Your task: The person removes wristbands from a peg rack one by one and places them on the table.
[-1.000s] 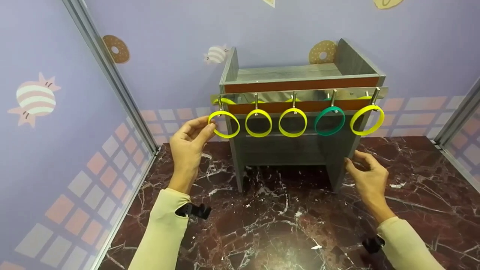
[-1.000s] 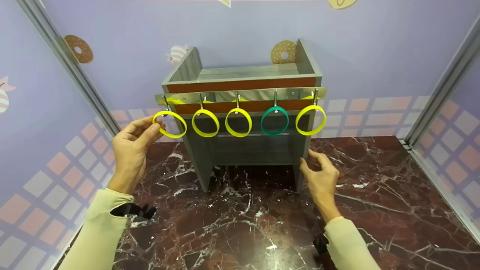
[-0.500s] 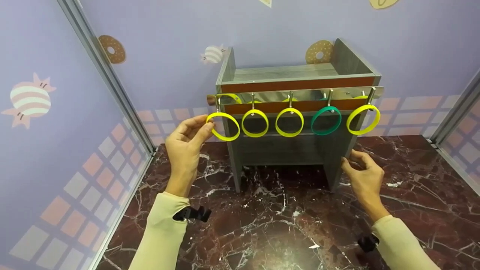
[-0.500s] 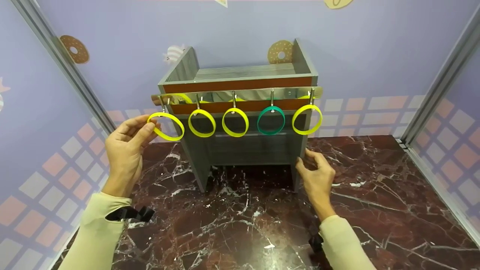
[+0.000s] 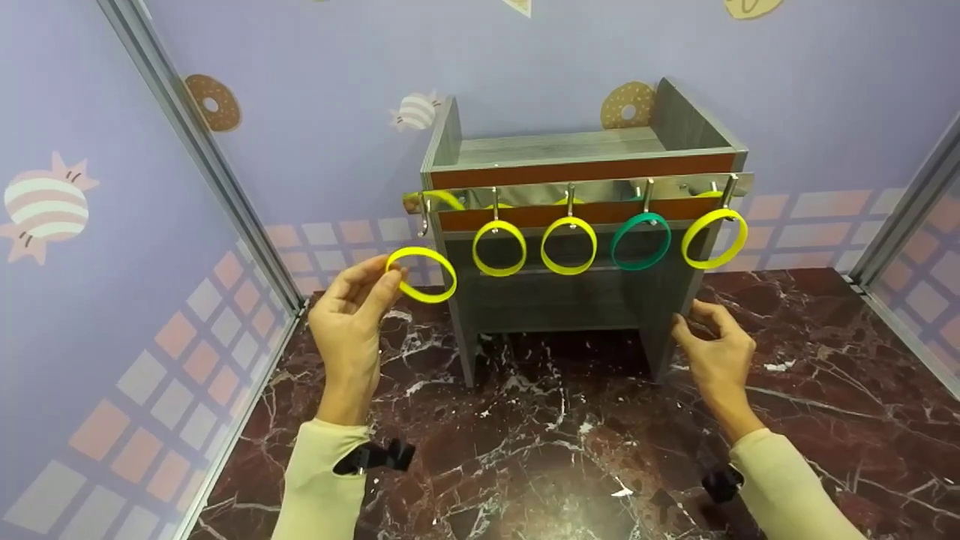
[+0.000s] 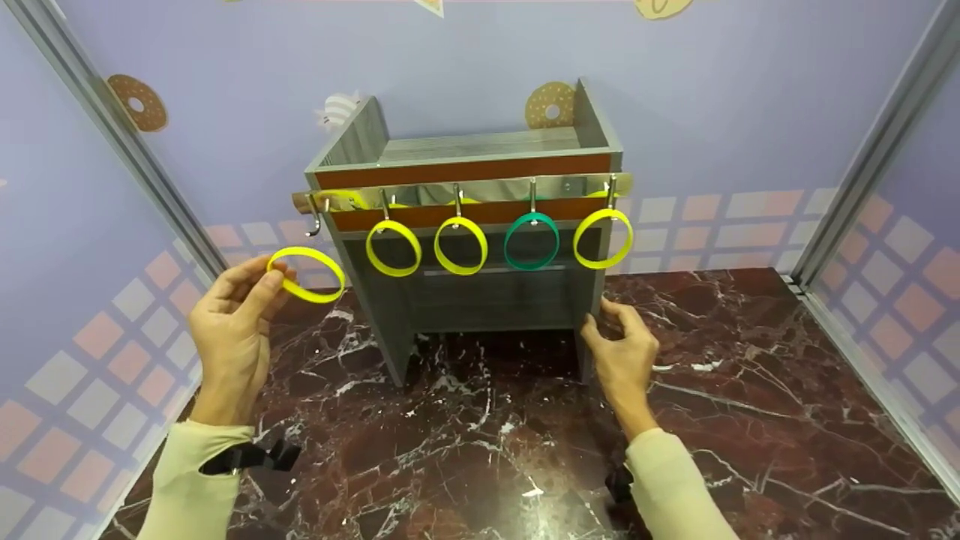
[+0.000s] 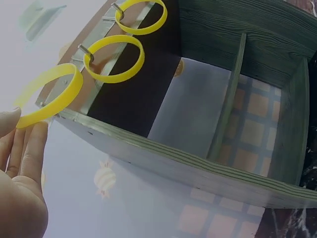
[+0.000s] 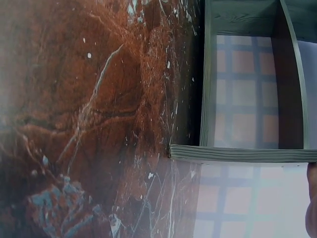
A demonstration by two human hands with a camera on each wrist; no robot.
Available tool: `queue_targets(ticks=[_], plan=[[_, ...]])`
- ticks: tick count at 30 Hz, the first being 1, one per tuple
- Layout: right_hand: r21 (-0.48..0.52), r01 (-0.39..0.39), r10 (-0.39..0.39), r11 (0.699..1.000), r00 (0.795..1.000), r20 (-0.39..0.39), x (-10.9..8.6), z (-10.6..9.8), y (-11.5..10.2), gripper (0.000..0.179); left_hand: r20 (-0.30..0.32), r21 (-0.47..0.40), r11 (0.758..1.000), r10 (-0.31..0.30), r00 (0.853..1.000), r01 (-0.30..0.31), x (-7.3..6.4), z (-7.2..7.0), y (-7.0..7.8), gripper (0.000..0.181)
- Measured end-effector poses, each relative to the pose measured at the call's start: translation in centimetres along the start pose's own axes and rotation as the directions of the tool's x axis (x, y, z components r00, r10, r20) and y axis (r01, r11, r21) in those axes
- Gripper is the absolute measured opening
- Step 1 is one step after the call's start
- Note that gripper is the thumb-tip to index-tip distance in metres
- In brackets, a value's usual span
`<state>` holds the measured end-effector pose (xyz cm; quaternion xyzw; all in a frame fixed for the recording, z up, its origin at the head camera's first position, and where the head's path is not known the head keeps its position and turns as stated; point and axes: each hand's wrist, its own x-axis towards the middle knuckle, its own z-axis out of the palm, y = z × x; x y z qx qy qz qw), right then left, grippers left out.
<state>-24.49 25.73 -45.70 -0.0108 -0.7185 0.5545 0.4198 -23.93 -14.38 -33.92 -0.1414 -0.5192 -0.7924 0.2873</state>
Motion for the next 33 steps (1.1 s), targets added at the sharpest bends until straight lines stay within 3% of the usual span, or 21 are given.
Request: queue_targets(ticks=[5,14,24,33], plan=[[0.008,0.007,-0.007,1.0,1.0,0.001,-0.3,0.0,-1.4,0.021,-0.057,-0.017,0.999,-0.03,0.998,0.029,-0.9,-1.0,-0.9,0.019],[-0.001,0.021,-0.021,1.0,1.0,-0.011,-0.4,0.1,-1.4,0.021,-0.133,-0.027,0.997,-0.069,0.989,0.066,-2.2,-2.6,-3.0,0.018],[-0.009,0.009,-0.009,1.0,1.0,-0.012,-0.4,0.1,-1.3,0.02,-0.209,-0.059,0.99,-0.141,0.968,0.132,-3.9,-4.6,-5.9,0.017],[-0.039,0.02,-0.021,0.999,1.0,-0.02,-0.3,0.2,-1.4,0.02,-0.272,-0.046,0.977,-0.211,0.939,0.206,-5.2,-6.2,-8.8,0.016]])
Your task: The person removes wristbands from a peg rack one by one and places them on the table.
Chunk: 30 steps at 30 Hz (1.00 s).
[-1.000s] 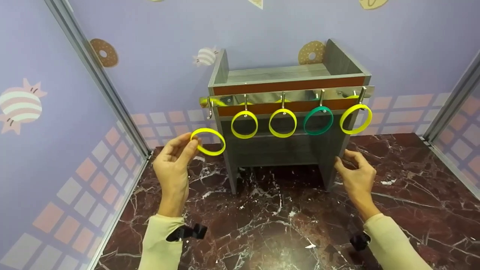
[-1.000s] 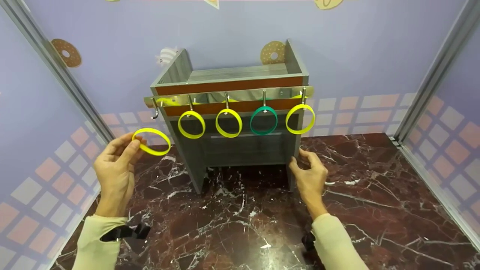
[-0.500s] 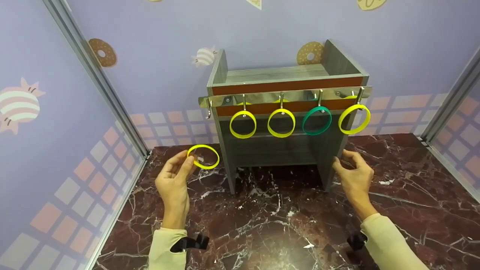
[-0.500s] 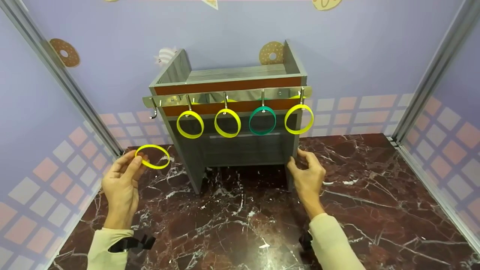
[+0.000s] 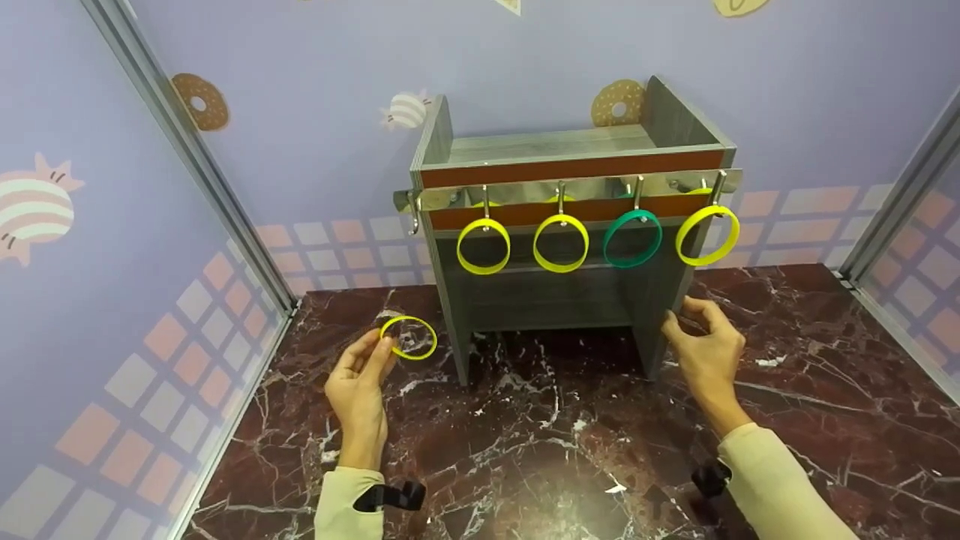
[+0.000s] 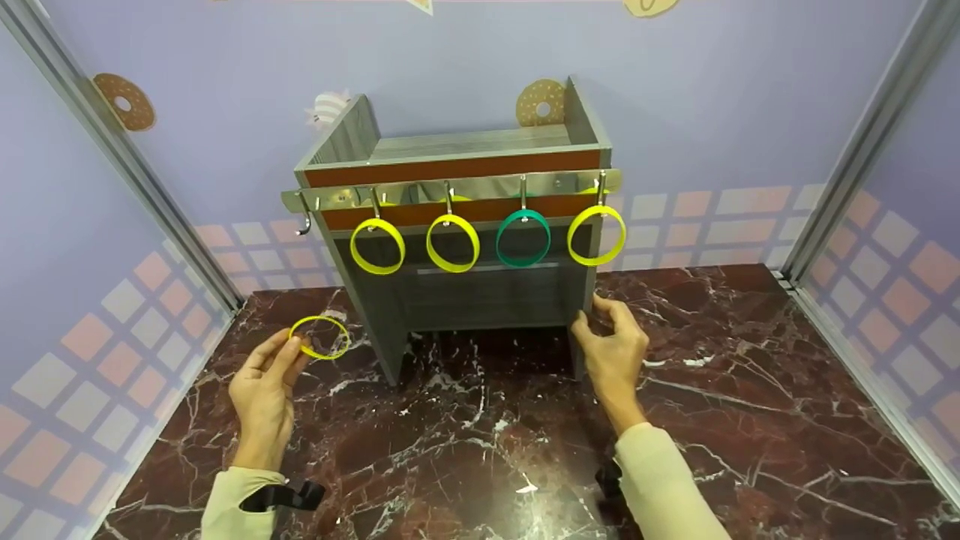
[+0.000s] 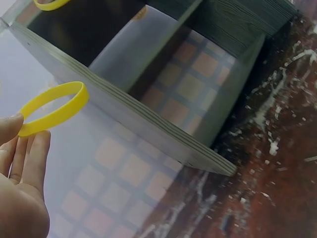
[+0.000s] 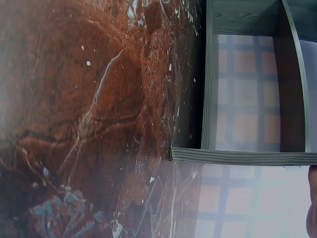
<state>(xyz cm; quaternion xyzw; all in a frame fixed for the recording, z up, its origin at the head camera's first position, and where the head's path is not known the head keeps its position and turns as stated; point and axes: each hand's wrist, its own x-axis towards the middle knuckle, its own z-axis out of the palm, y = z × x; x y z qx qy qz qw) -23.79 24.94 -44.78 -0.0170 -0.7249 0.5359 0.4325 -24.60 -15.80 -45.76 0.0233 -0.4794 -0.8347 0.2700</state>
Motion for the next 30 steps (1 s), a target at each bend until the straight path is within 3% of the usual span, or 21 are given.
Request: queue_targets(ticks=[15,30], plan=[[0.027,0.022,-0.022,0.999,1.0,-0.005,0.1,0.3,0.1,0.019,-0.074,0.097,0.989,-0.109,0.991,0.116,-0.2,-2.4,-3.4,0.022],[0.034,0.004,-0.003,0.999,1.0,-0.016,-0.1,0.3,0.1,0.018,-0.096,0.253,0.941,-0.207,0.974,0.224,-0.7,-4.0,-5.2,0.031]])
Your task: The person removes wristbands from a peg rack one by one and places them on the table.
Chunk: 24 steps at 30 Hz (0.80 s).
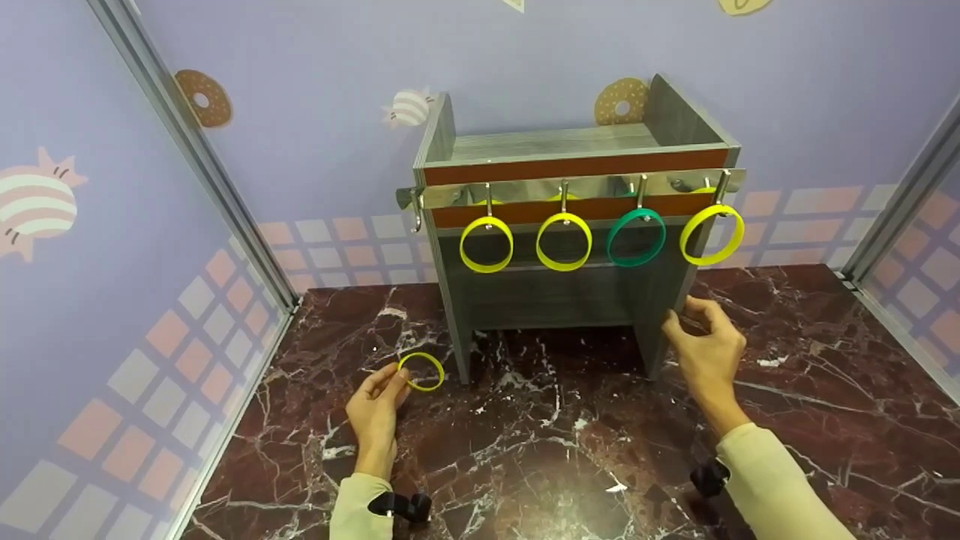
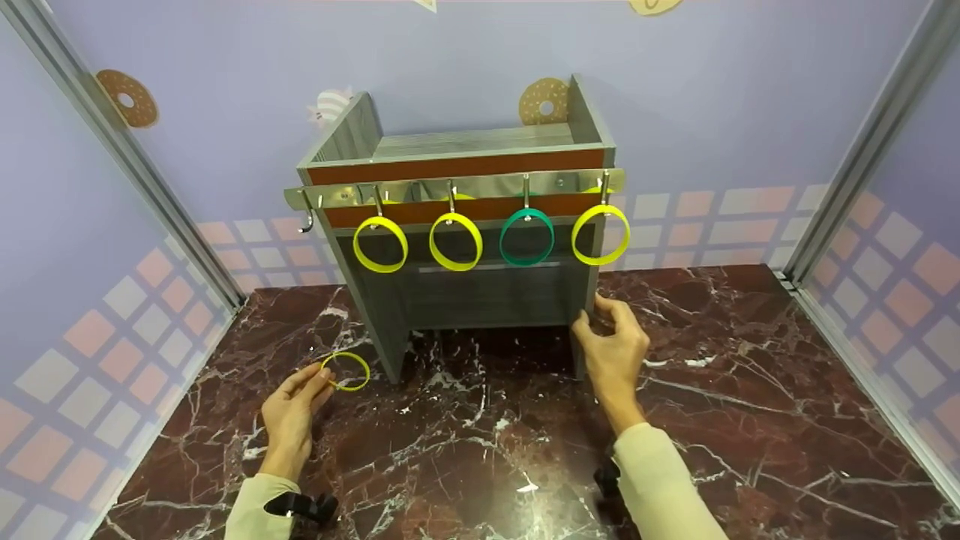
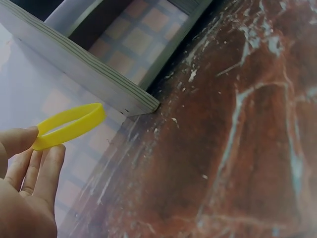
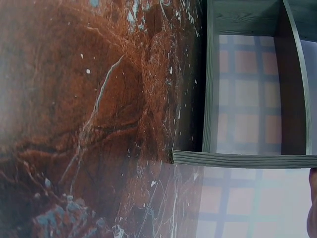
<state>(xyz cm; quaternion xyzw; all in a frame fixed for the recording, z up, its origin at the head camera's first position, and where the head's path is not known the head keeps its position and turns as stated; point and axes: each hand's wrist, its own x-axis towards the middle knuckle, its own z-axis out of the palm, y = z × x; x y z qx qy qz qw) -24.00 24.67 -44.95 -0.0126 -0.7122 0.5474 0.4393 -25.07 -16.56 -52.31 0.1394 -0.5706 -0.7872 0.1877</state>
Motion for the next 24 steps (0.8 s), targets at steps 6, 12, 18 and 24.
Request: queue_targets(ticks=[6,12,18,24], plan=[[0.011,-0.002,0.002,1.0,1.0,-0.002,0.0,0.0,0.0,0.017,0.012,0.038,0.999,-0.026,1.0,0.026,0.0,0.0,-0.7,0.03],[0.02,0.004,-0.004,1.0,1.0,0.005,0.0,0.0,-0.1,0.018,0.012,0.064,0.997,-0.049,0.999,0.048,0.1,-0.3,-1.3,0.031],[0.012,-0.024,0.024,1.0,1.0,0.0,-0.1,0.1,0.2,0.019,0.016,0.119,0.991,-0.064,0.998,0.062,0.0,-0.6,-1.6,0.03],[0.011,-0.024,0.024,1.0,1.0,-0.002,-0.1,0.1,0.2,0.018,0.007,0.201,0.979,-0.03,1.0,0.028,0.0,-0.9,-1.8,0.027]])
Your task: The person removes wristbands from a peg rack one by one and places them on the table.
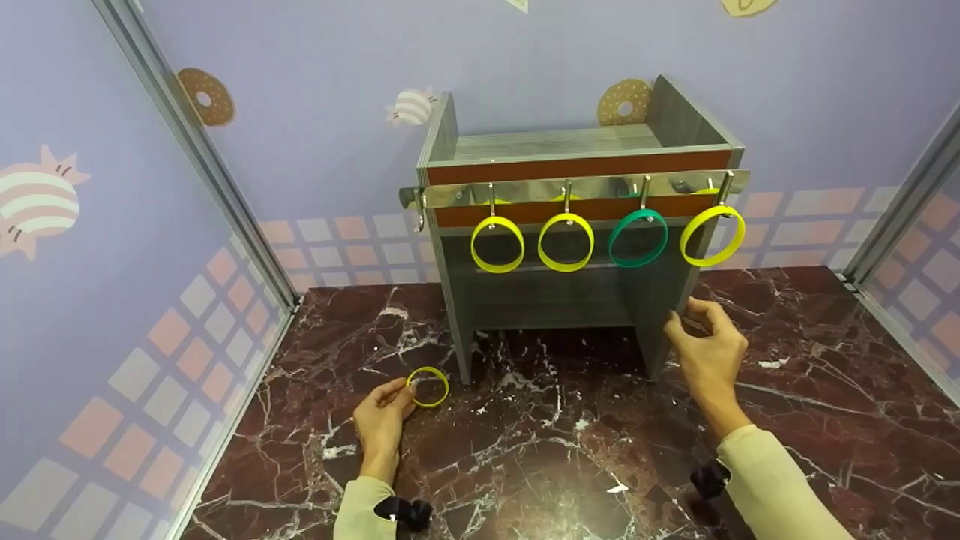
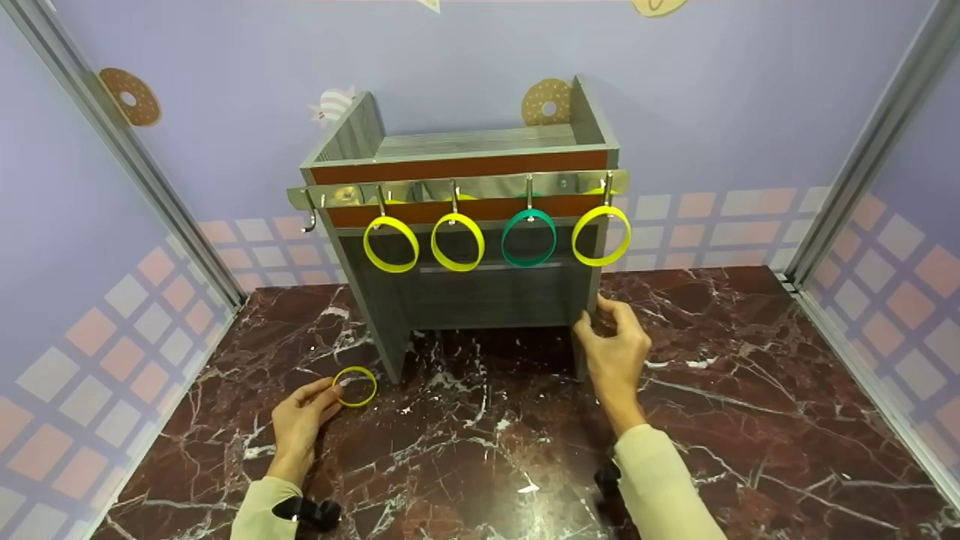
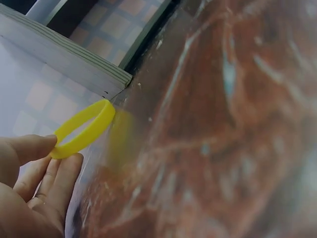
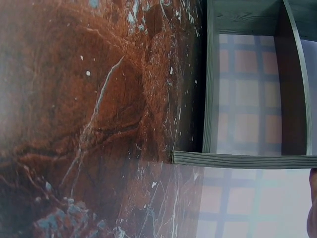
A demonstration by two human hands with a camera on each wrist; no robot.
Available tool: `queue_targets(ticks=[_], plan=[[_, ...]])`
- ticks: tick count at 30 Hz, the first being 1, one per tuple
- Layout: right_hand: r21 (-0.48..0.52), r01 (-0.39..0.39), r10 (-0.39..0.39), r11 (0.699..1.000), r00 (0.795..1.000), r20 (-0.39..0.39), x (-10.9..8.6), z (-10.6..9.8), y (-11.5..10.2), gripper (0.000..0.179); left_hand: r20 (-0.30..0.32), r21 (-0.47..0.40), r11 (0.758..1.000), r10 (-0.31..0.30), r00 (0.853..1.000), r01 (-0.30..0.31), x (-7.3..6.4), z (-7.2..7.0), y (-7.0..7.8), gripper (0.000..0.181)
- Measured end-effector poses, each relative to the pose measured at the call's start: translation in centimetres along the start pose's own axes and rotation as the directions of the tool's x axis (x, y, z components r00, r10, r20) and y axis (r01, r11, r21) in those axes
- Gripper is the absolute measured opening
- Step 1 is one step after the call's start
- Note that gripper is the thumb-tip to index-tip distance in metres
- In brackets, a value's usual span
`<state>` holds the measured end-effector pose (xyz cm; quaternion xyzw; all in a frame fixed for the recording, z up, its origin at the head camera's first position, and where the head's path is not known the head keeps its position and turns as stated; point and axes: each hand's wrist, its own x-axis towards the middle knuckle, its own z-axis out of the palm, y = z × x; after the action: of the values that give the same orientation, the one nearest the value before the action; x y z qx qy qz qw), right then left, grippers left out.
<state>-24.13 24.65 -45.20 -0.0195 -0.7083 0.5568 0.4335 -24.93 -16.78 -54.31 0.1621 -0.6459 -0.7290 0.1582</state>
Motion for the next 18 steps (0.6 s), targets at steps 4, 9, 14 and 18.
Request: queue_targets(ticks=[4,9,14,18], plan=[[-0.002,0.001,-0.001,1.0,1.0,-0.002,0.04,0.02,0.1,0.018,-0.003,0.104,0.994,0.038,0.999,-0.038,0.01,-0.13,0.01,0.023],[-0.017,-0.005,0.005,1.0,1.0,-0.007,0.05,0.02,0.11,0.017,-0.019,0.357,0.927,0.132,0.991,-0.117,-0.03,-0.28,0.31,0.018],[-0.034,0.013,-0.014,0.999,1.0,-0.009,0.01,-0.03,-0.15,0.017,-0.014,0.472,0.87,0.172,0.985,-0.145,-0.14,-0.43,0.62,0.018],[-0.042,0.023,-0.023,0.999,1.0,-0.011,-0.01,0.01,-0.18,0.018,-0.011,0.487,0.861,0.177,0.984,-0.15,-0.16,-0.53,0.73,0.018]])
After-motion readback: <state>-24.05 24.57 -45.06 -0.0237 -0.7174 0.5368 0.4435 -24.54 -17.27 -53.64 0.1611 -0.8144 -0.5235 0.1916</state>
